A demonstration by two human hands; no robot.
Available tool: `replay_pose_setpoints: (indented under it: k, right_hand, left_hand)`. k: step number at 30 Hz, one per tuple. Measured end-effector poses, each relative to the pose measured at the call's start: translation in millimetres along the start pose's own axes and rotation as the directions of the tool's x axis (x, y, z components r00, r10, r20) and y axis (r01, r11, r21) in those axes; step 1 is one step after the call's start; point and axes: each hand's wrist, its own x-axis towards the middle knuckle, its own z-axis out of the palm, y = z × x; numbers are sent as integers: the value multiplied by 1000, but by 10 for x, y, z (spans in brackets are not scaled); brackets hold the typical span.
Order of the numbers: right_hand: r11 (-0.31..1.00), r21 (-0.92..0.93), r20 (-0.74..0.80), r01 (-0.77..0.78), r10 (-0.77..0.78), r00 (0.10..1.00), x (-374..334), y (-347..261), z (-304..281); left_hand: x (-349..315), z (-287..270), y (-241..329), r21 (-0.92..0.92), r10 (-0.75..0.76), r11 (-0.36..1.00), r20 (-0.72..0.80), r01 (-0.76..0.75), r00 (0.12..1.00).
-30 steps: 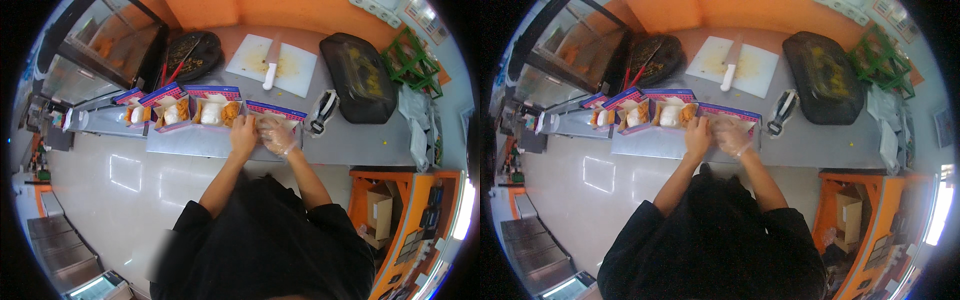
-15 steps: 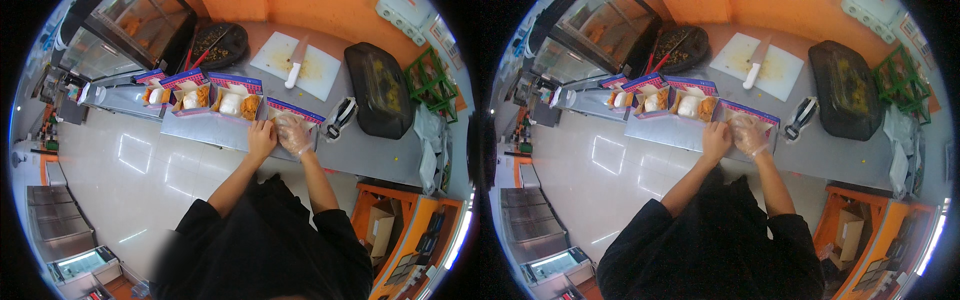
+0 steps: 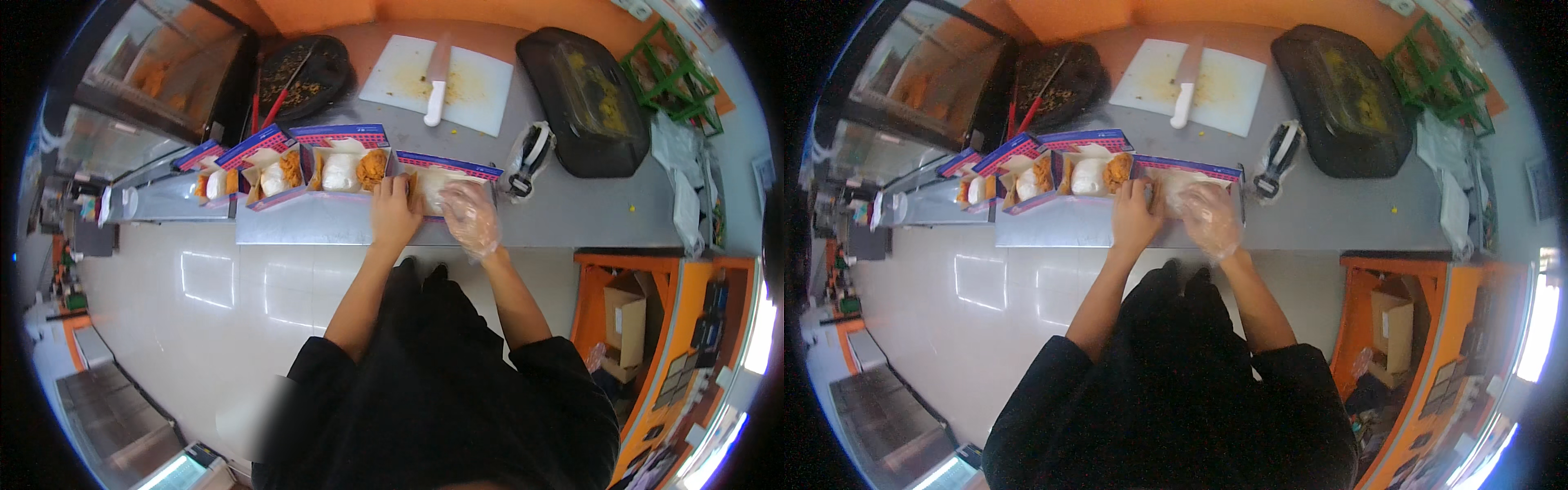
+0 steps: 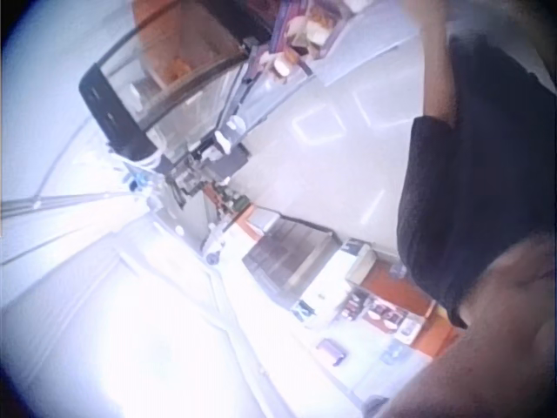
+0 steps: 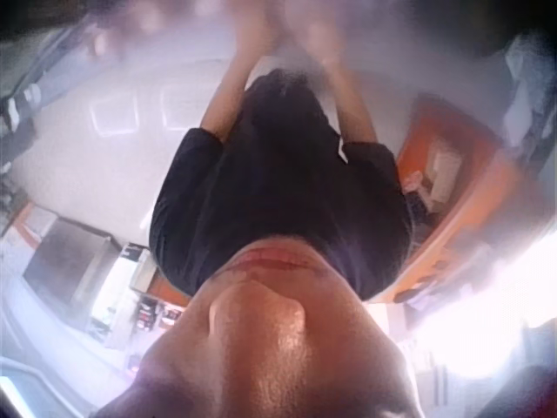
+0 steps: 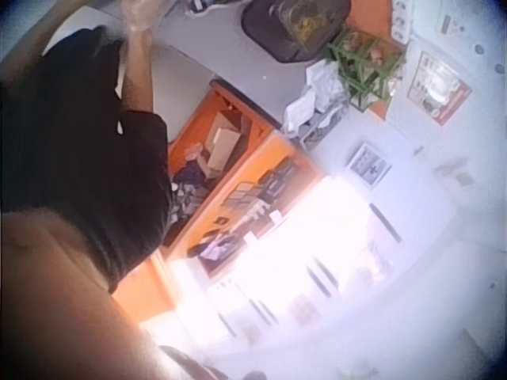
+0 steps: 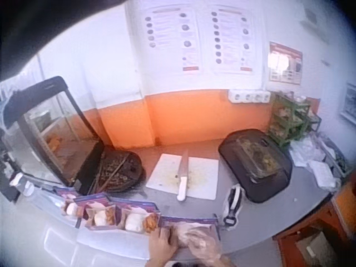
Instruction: The person assembles multiple food boxes by placing bread, fried chicken, and scrambled eggs into each container. They retrieve items from a warmer and storage bins, then add greens and egg portions using a spoon before arranging the completed boxes on the counter.
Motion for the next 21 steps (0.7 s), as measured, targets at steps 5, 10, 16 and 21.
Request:
replay_pose_setpoints:
  k: [5,10,16,21]
  right_hand:
    - [943,-100,-235,-319,289,928,-451,-233,-378]
    - [771,-180,-181,-611,585,791,-1118,-442,-669]
    - [631,39,8,-774,775,632,-1712,-346,-466]
    - [903,59,-31,-427,429,903,-965,-449,-179]
  left_hand:
    - [18,-62,-32,-107,14,994,34,-11,999]
    - [-133,-59,28,-208,-86,973,72,100,994]
    - [-291,-460,-48,-230,-174,958,19,173,985]
    - [-619,-1175,-1205,-267,-398,907,-300,324,867]
